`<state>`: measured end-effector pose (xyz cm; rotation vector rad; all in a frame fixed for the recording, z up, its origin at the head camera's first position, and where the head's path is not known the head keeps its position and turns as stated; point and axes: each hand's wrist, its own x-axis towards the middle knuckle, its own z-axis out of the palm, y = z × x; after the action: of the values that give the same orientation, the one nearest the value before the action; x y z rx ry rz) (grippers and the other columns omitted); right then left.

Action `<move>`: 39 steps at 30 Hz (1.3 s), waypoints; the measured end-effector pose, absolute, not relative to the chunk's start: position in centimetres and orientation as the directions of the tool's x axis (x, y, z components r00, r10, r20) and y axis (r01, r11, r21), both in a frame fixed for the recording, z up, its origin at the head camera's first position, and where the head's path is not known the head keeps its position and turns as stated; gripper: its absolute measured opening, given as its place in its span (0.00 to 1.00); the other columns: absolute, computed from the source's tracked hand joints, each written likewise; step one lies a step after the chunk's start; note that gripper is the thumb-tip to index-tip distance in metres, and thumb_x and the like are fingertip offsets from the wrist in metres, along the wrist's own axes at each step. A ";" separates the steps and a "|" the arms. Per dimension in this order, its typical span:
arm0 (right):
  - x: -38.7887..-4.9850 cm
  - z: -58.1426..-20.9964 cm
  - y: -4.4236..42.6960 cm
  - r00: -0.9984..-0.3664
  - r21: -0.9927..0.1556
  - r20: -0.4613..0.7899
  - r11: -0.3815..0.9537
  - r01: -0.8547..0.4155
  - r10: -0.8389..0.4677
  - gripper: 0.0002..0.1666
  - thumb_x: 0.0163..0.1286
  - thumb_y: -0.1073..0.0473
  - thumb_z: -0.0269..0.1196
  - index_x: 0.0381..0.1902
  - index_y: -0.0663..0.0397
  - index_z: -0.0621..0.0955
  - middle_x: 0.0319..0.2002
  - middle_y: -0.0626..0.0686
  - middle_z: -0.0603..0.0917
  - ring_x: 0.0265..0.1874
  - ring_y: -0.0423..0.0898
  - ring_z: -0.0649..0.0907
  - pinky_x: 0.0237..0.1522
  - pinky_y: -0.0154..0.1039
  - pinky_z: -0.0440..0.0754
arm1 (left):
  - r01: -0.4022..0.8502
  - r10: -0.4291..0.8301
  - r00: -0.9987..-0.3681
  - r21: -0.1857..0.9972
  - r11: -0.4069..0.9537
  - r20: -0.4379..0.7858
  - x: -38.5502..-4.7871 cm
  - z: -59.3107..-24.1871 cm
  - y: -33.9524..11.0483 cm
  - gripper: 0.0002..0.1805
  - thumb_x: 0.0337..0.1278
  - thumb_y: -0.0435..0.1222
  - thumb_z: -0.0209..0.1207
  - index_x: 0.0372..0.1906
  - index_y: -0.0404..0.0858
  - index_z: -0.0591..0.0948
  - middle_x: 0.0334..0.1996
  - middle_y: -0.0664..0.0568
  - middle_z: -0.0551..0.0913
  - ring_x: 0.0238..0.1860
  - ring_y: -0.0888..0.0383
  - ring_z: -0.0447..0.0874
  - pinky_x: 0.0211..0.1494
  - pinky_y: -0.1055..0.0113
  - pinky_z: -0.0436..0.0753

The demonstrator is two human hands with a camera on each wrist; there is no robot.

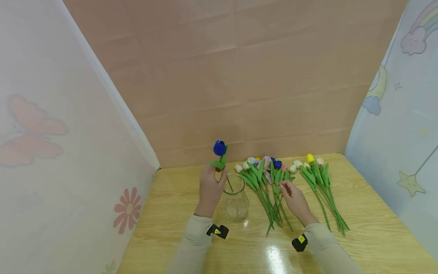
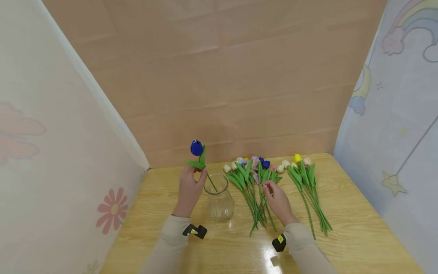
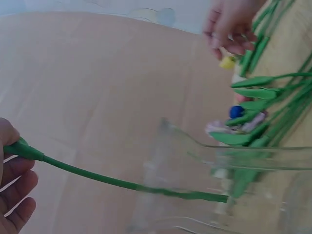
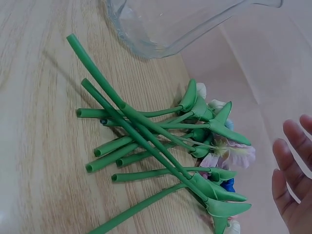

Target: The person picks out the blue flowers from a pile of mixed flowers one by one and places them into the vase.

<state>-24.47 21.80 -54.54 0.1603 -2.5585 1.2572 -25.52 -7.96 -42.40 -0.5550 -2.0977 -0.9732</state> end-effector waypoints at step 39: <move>-24.2 -54.6 21.7 -0.962 -0.787 0.274 0.576 -0.219 0.009 0.18 0.78 0.45 0.46 0.51 0.47 0.77 0.35 0.56 0.83 0.30 0.42 0.80 0.26 0.37 0.76 | 0.376 -0.018 -0.889 0.753 0.540 0.457 -26.7 -48.1 -9.1 0.11 0.64 0.34 0.59 0.50 0.39 0.79 0.36 0.51 0.81 0.43 0.50 0.79 0.43 0.53 0.81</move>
<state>-24.25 21.66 -54.57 0.1748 -2.5613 1.3298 -26.70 -9.06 -48.13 -0.2923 -2.3686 -1.3004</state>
